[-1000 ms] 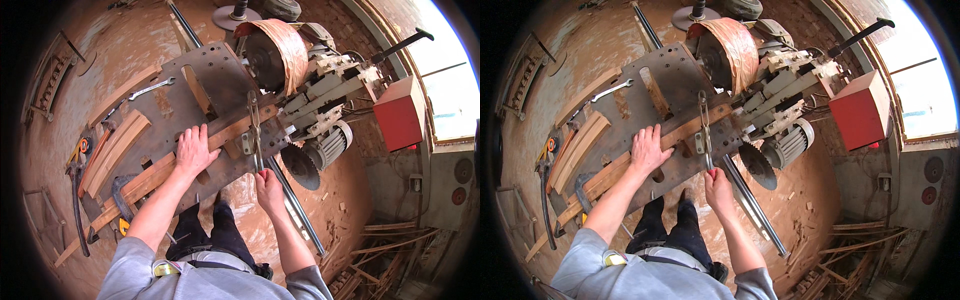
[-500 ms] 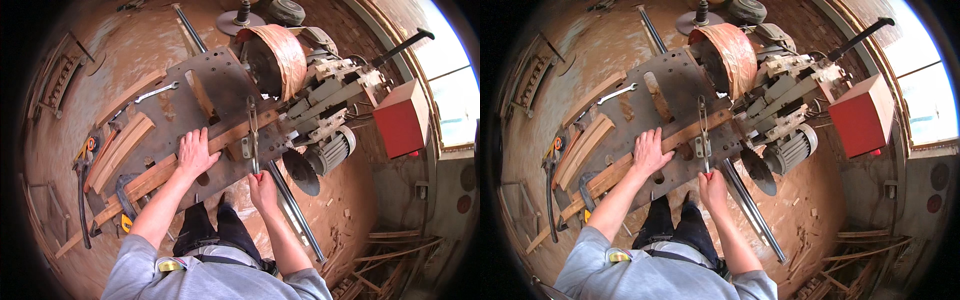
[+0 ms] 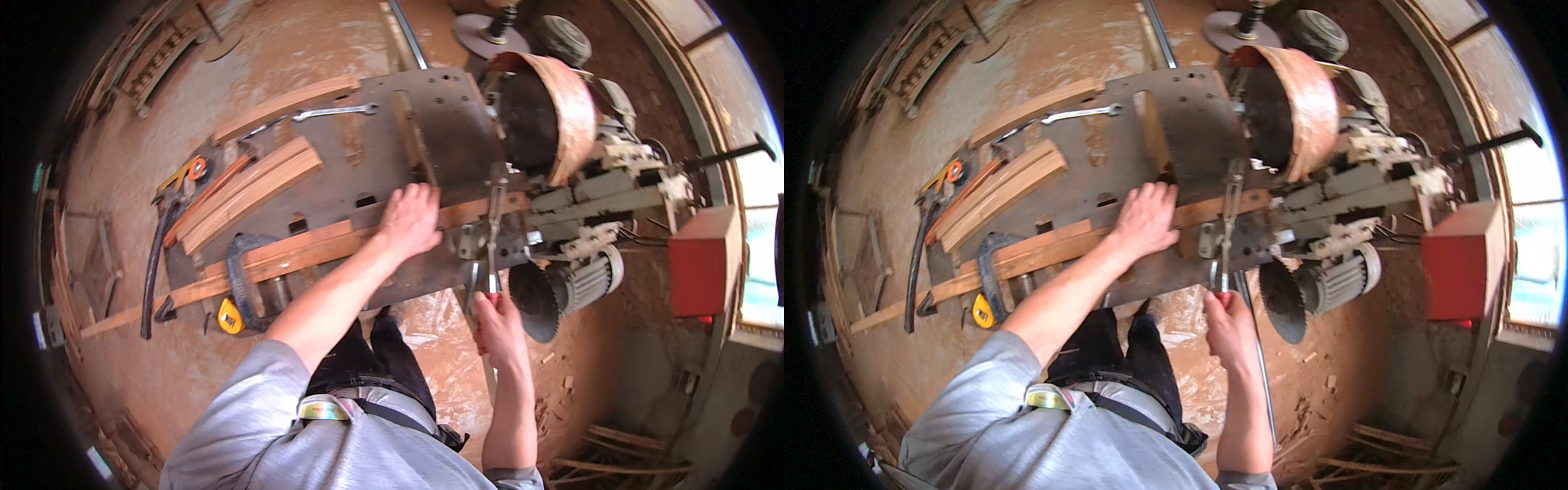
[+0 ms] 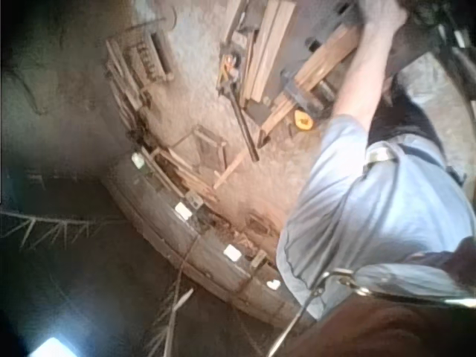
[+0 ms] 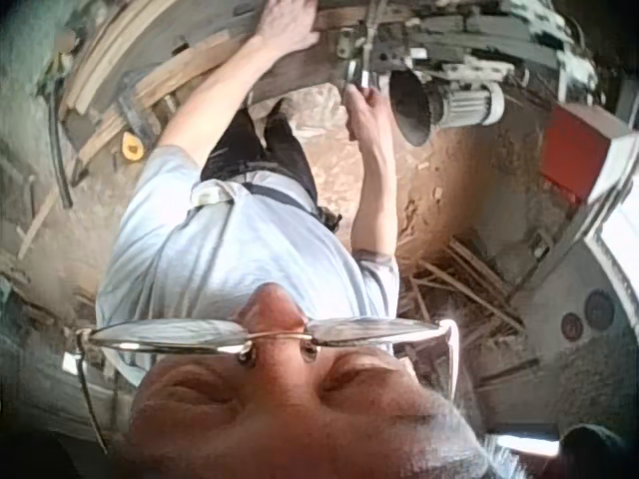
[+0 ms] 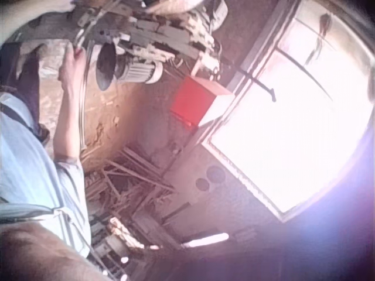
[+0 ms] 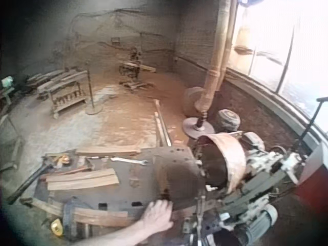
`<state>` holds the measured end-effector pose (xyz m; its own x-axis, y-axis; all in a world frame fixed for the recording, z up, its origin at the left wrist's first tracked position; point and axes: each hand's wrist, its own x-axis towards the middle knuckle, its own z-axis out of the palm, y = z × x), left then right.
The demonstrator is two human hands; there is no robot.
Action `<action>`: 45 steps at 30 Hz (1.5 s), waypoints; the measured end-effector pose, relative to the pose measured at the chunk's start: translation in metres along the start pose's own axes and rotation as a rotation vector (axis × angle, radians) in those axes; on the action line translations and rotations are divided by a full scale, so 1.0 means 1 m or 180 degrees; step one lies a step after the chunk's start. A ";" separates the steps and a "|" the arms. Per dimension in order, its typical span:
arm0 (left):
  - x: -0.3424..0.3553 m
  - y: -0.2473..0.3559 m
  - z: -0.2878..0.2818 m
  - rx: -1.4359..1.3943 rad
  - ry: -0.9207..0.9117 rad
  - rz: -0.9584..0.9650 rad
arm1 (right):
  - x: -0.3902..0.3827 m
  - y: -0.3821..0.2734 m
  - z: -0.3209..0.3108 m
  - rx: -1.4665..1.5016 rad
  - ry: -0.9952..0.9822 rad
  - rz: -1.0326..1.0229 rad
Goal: The person shapes wood pieces using a workshop machine. They secure wood to a metal bench using a C-clamp and a hammer, measure it with a tape measure, and mark it with a pencil. They then use a hand-held shaping tool to carve wood held against a rotating machine head.
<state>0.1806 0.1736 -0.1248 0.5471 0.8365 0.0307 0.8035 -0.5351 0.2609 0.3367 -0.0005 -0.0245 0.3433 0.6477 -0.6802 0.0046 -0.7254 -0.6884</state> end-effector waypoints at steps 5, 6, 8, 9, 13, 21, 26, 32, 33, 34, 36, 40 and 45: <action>0.013 0.002 -0.009 -0.0231 0.0053 -0.0039 | 0.053 0.057 0.014 -0.1638 0.1040 -0.1620; 0.015 0.003 -0.009 -0.0225 0.0016 -0.0051 | 0.055 0.055 0.015 -0.1446 0.0963 -0.1491; 0.019 0.007 -0.009 -0.0248 -0.0002 -0.0059 | 0.060 0.051 0.011 -0.0775 0.0850 -0.1381; 0.021 0.009 -0.013 -0.0266 0.0015 -0.0051 | 0.065 0.053 0.009 -0.0591 0.0603 -0.1107; 0.018 0.016 -0.021 -0.0329 0.0156 0.0004 | 0.081 0.060 -0.002 -0.0400 0.0063 -0.0560; 0.018 0.011 -0.014 0.0268 0.0311 -0.0246 | 0.077 0.026 -0.007 -0.0579 0.0259 -0.0939; 0.032 0.005 -0.016 0.0227 0.0302 -0.0293 | 0.084 0.017 -0.004 -0.0554 0.0200 -0.0916; 0.048 -0.018 -0.020 0.0215 0.0427 -0.0308 | 0.095 -0.008 0.009 -0.0680 0.0293 -0.0970; 0.052 -0.021 -0.023 0.0216 0.0413 -0.0306 | 0.099 -0.011 0.012 -0.0672 0.0283 -0.0979; 0.055 -0.026 -0.024 0.0217 0.0400 -0.0303 | 0.104 -0.012 0.016 -0.0665 0.0274 -0.0988; 0.062 -0.034 -0.026 0.0198 0.0393 -0.0276 | 0.110 -0.017 0.022 -0.0644 0.0264 -0.0981; 0.077 -0.055 -0.028 0.0184 0.0374 -0.0246 | 0.117 -0.039 0.035 -0.0548 0.0326 -0.0989; 0.092 -0.083 -0.031 0.0094 0.0343 -0.0231 | 0.142 -0.048 0.056 -0.0738 0.0426 -0.0970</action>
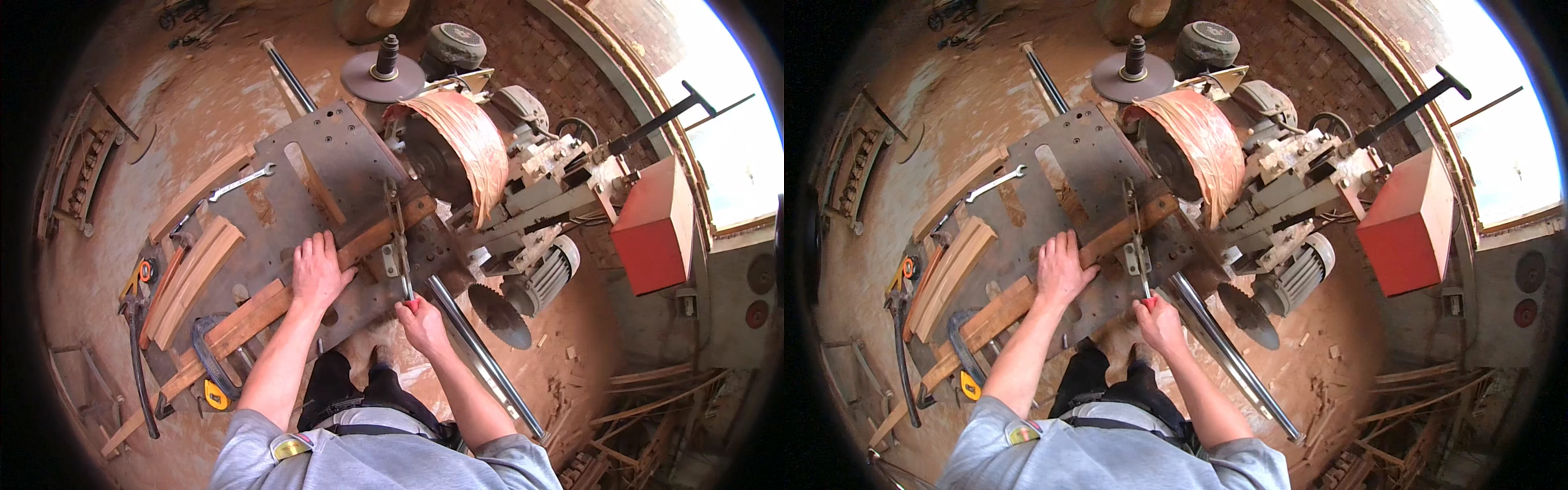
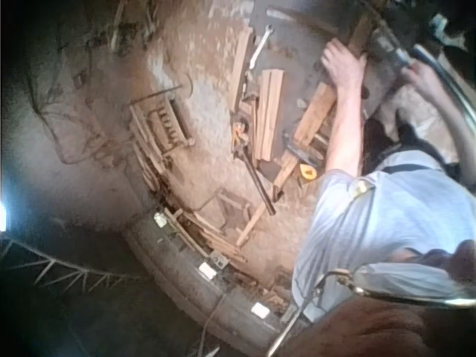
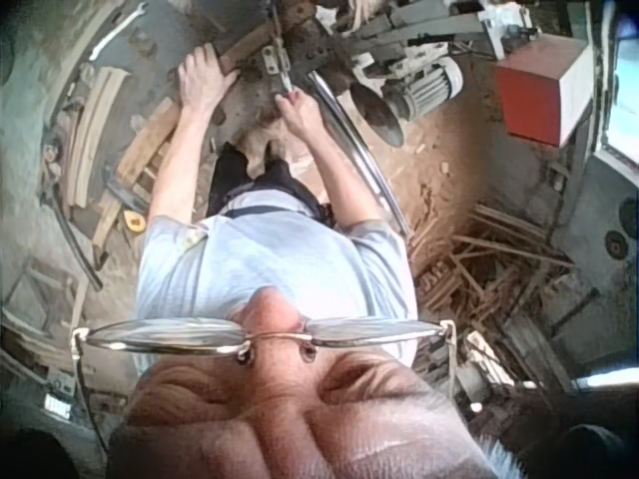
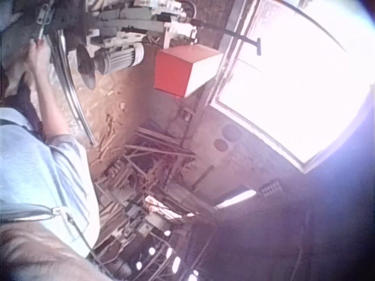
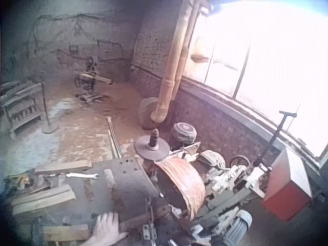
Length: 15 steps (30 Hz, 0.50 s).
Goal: The person shapes wood pieces using a workshop machine. They secure wood to a metal bench using a C-clamp and a hammer, measure it with a tape measure, and mark it with a pencil. They then use a hand-held shaping tool to carve wood held against a rotating machine head.
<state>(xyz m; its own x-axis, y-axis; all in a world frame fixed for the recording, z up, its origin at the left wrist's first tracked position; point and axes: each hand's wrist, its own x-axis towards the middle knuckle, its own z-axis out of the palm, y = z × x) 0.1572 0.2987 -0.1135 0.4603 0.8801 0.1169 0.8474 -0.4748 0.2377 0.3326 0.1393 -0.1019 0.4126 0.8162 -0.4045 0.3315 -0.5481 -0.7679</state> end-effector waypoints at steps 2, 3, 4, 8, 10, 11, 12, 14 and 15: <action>0.008 -0.009 0.000 -0.0027 -0.0039 0.0003 | 0.010 0.001 0.008 0.0070 -0.0043 0.0153; 0.012 -0.015 0.001 -0.0040 -0.0073 0.0001 | 0.014 -0.008 0.009 0.0075 -0.0086 0.0285; 0.016 -0.021 0.002 -0.0054 -0.0107 0.0000 | 0.018 -0.016 0.011 0.0079 -0.0126 0.0418; 0.036 -0.051 0.005 -0.0027 -0.0096 0.0014 | 0.041 -0.039 0.031 -0.0175 -0.0012 0.0474; 0.048 -0.064 0.004 0.0001 -0.0096 0.0054 | 0.052 -0.048 0.041 -0.0194 0.0016 0.0618; 0.054 -0.070 0.004 0.0017 -0.0094 0.0067 | 0.057 -0.051 0.044 -0.0190 0.0005 0.0630; 0.059 -0.074 0.004 0.0026 -0.0071 0.0081 | 0.062 -0.056 0.046 -0.0185 -0.0002 0.0646; 0.070 -0.079 0.004 0.0046 -0.0021 0.0101 | 0.075 -0.049 0.051 -0.0249 0.0101 0.0513; 0.075 -0.084 0.003 0.0029 -0.0031 0.0072 | 0.081 -0.056 0.054 -0.0276 0.0136 0.0441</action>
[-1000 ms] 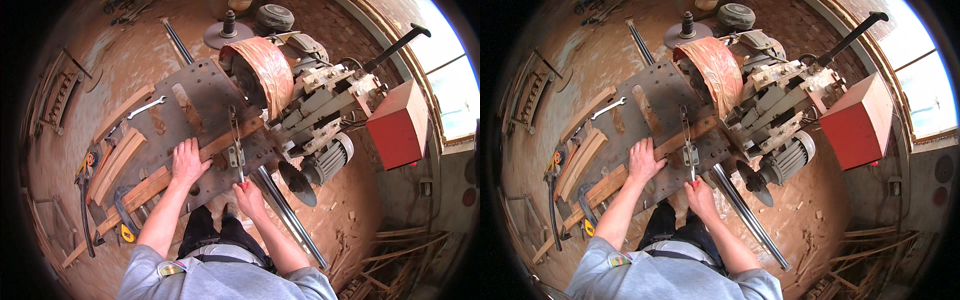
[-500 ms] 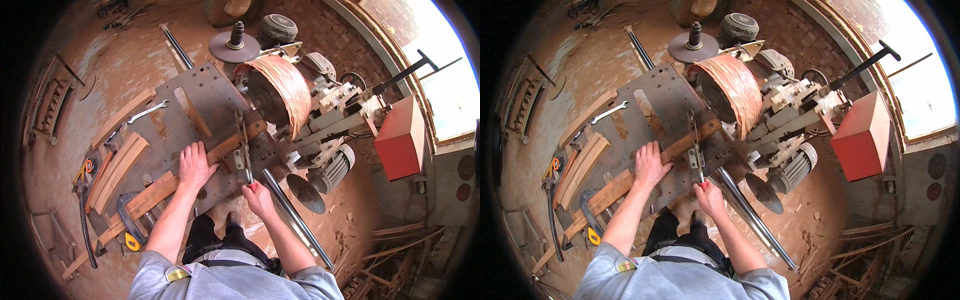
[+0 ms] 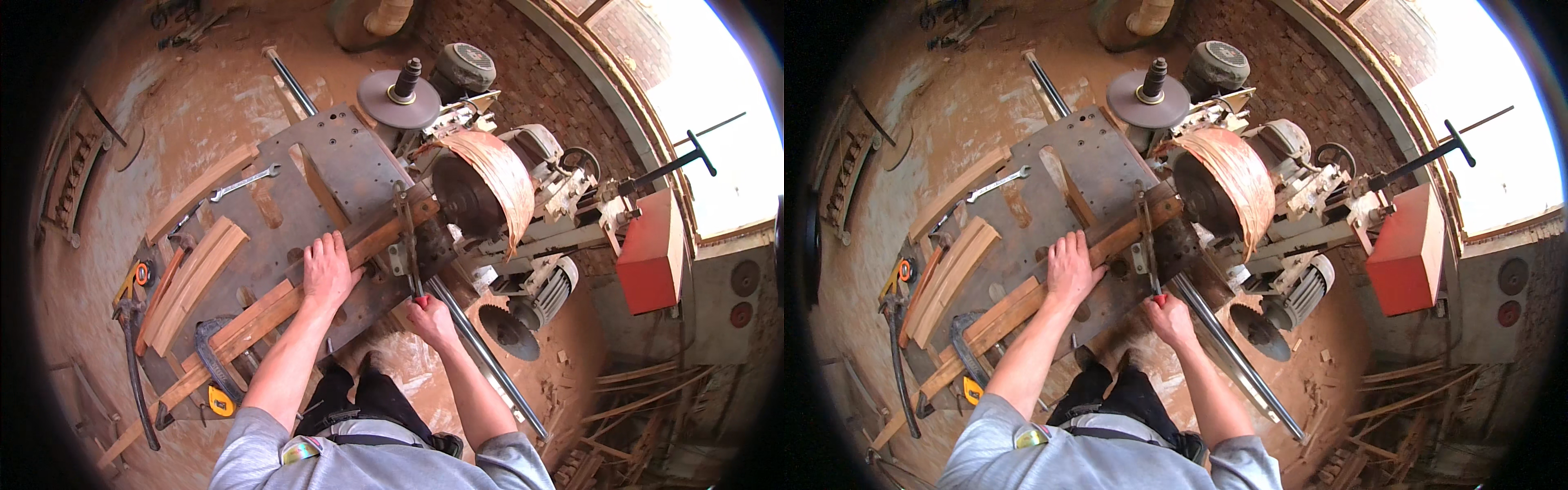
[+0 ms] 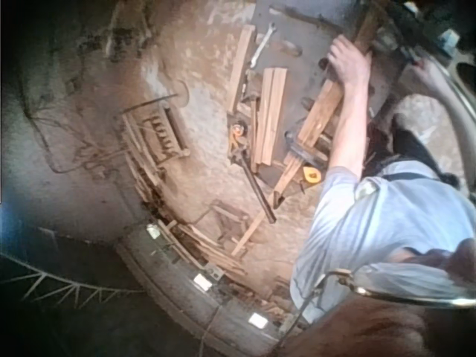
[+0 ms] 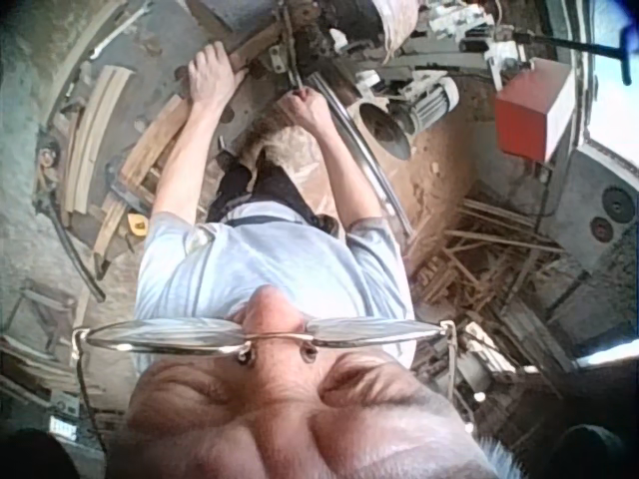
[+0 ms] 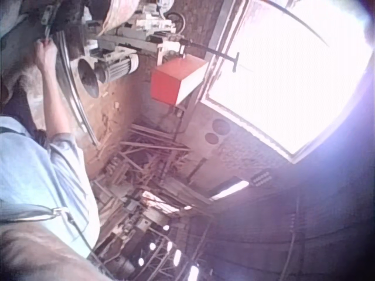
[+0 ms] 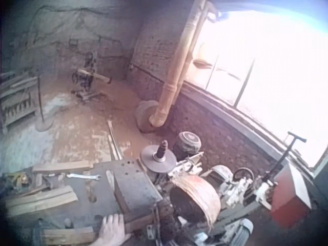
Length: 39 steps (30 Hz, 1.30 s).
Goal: The person shapes wood pieces using a workshop machine. They secure wood to a metal bench using a C-clamp and a hammer, measure it with a tape measure, and mark it with a pencil. They then use a hand-held shaping tool to carve wood held against a rotating machine head.
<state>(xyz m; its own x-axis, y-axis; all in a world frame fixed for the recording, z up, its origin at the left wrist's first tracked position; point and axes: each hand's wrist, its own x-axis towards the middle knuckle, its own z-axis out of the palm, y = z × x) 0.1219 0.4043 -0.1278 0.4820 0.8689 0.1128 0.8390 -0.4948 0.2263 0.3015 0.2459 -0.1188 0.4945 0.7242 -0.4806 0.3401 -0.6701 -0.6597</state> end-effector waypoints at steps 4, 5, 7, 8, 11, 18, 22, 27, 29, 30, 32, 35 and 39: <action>0.019 -0.017 -0.004 0.0036 0.0012 -0.0048 | 0.009 -0.032 0.004 0.0008 0.0008 -0.0119; 0.025 -0.021 -0.005 0.0072 0.0026 -0.0041 | 0.016 -0.032 0.008 0.0064 -0.0039 -0.0182; 0.041 -0.025 -0.011 -0.0002 -0.0026 -0.0100 | 0.029 -0.038 0.012 0.0206 -0.0119 -0.0336; 0.046 -0.028 -0.010 0.0004 0.0003 -0.0090 | 0.033 -0.040 0.013 0.0190 -0.0165 -0.0303; 0.064 -0.039 -0.018 0.0052 0.0052 -0.0149 | 0.047 -0.062 0.015 0.0071 -0.0250 -0.0501; 0.111 -0.069 -0.024 0.0224 0.0134 -0.0152 | 0.090 -0.103 0.033 0.0581 -0.0410 -0.0648; 0.138 -0.095 -0.023 0.0245 0.0183 -0.0153 | 0.114 -0.129 0.047 0.0694 -0.0422 -0.0675; 0.171 -0.127 -0.023 0.0263 0.0176 -0.0176 | 0.137 -0.167 0.059 0.0593 -0.0390 -0.0661; 0.178 -0.138 -0.019 0.0259 0.0216 -0.0151 | 0.146 -0.172 0.067 0.0645 -0.0369 -0.0675; 0.183 -0.143 -0.019 0.0250 0.0180 -0.0159 | 0.149 -0.177 0.070 0.0668 -0.0349 -0.0682; 0.192 -0.150 -0.019 0.0231 0.0108 -0.0173 | 0.155 -0.186 0.074 0.0672 -0.0360 -0.0617; 0.206 -0.167 -0.023 0.0222 0.0127 -0.0165 | 0.167 -0.201 0.084 0.0653 -0.0390 -0.0549; 0.224 -0.195 -0.023 0.0187 0.0085 -0.0218 | 0.184 -0.227 0.099 0.0511 -0.0480 -0.0418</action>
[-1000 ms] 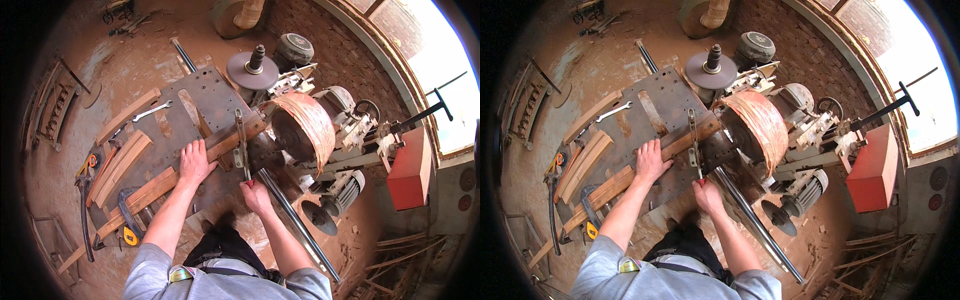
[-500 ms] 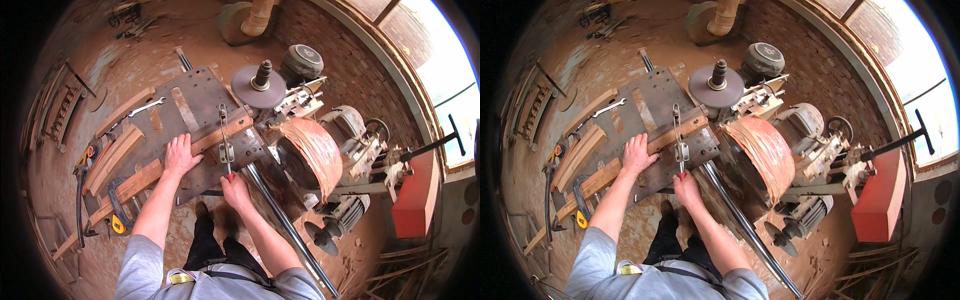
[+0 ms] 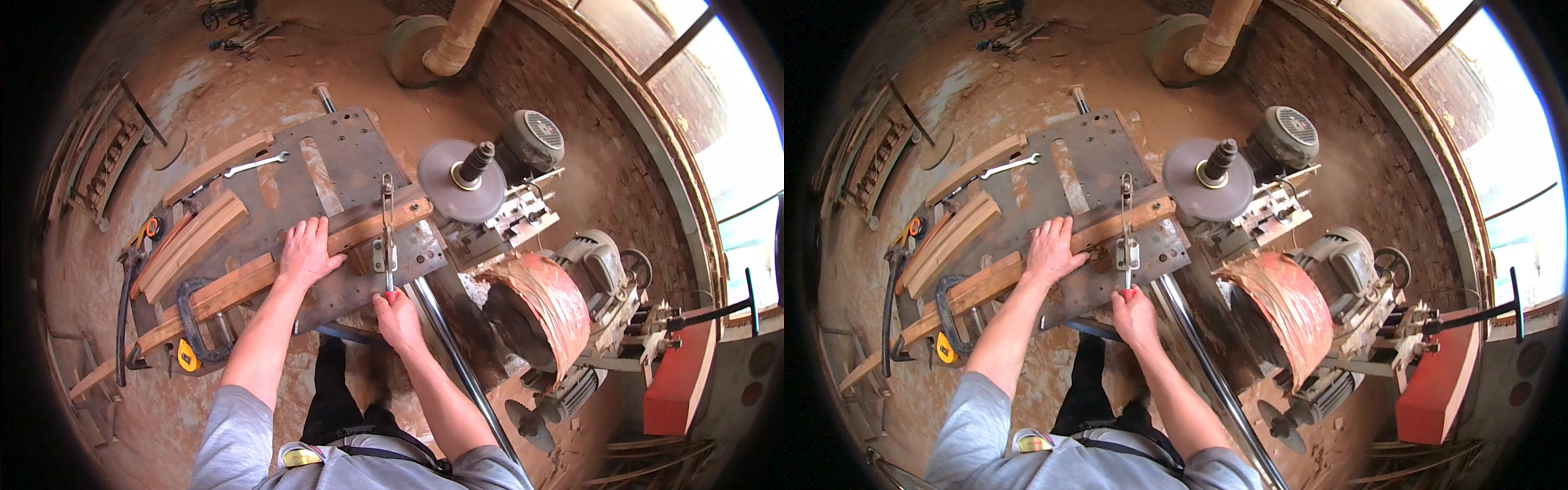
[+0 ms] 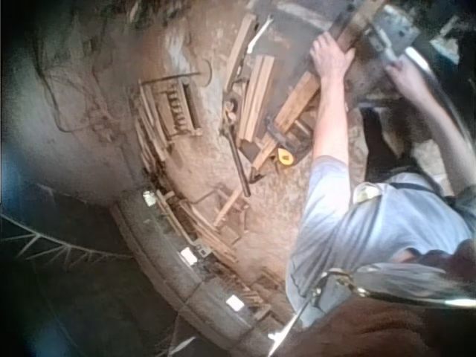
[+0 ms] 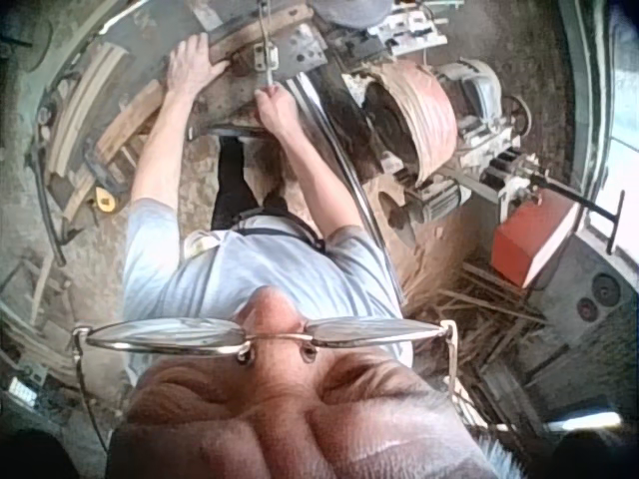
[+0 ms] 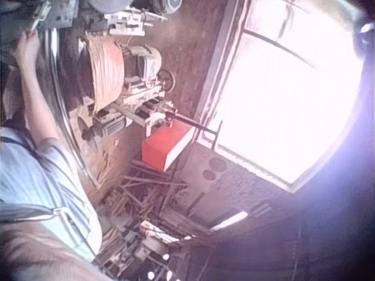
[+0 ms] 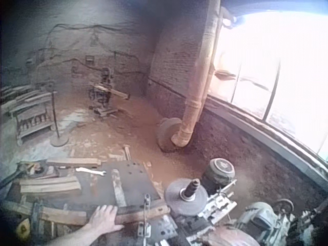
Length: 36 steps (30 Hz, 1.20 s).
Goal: The person shapes wood pieces using a workshop machine. They secure wood to a metal bench using a C-clamp and a hammer, measure it with a tape measure, and mark it with a pencil. They then use a hand-held shaping tool to carve wood held against a rotating machine head.
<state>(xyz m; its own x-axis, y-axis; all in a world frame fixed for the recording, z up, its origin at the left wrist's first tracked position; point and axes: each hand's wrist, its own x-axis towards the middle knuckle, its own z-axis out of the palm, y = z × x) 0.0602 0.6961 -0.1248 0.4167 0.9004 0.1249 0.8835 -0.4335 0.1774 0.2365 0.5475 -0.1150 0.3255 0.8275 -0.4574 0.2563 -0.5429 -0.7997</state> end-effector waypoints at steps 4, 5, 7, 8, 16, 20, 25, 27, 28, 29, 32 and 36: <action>0.034 -0.026 0.002 -0.0082 -0.0013 0.0074 | 0.036 -0.010 0.021 -0.0114 0.0071 0.0033; 0.042 -0.035 0.002 -0.0078 -0.0027 0.0067 | 0.046 -0.012 0.028 -0.0128 0.0086 0.0060; 0.059 -0.054 0.001 -0.0067 -0.0056 0.0066 | 0.062 -0.030 0.040 -0.0140 0.0049 0.0046; 0.067 -0.066 0.001 -0.0063 -0.0080 0.0060 | 0.069 -0.039 0.046 -0.0207 0.0095 0.0068; 0.163 -0.126 0.001 -0.0742 -0.0515 -0.0266 | 0.121 -0.087 0.077 -0.1120 0.1171 -0.1183; 0.219 -0.150 -0.002 -0.0816 -0.1329 -0.0253 | 0.118 -0.185 0.042 0.1068 -0.0660 0.0931; 0.252 -0.135 0.008 -0.1113 -0.1237 -0.0372 | 0.123 -0.203 0.034 0.1418 -0.0673 0.1315; 0.263 -0.149 0.016 -0.1155 -0.1057 -0.0296 | 0.120 -0.200 0.038 0.1716 -0.0721 0.1442; 0.266 -0.155 0.011 -0.1166 -0.0966 -0.0262 | 0.116 -0.198 0.039 0.1867 -0.0752 0.1506; 0.273 -0.163 0.005 -0.1021 -0.0821 -0.0360 | 0.118 -0.188 0.041 0.1984 -0.0912 0.1375; 0.278 -0.177 -0.050 -0.2256 -0.0495 -0.1378 | 0.115 -0.182 0.042 0.2007 -0.0982 0.1270; 0.205 -0.209 -0.069 -0.4744 0.0334 -0.1489 | 0.101 -0.165 0.053 0.2334 -0.1103 0.1211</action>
<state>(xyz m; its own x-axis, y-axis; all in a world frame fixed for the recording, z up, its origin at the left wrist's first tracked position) -0.0537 0.9687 -0.0688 0.1039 0.9814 -0.1617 -0.1012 0.1722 0.9799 0.1791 0.7287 -0.0498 -0.0538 0.6715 -0.7391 -0.4974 -0.6598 -0.5632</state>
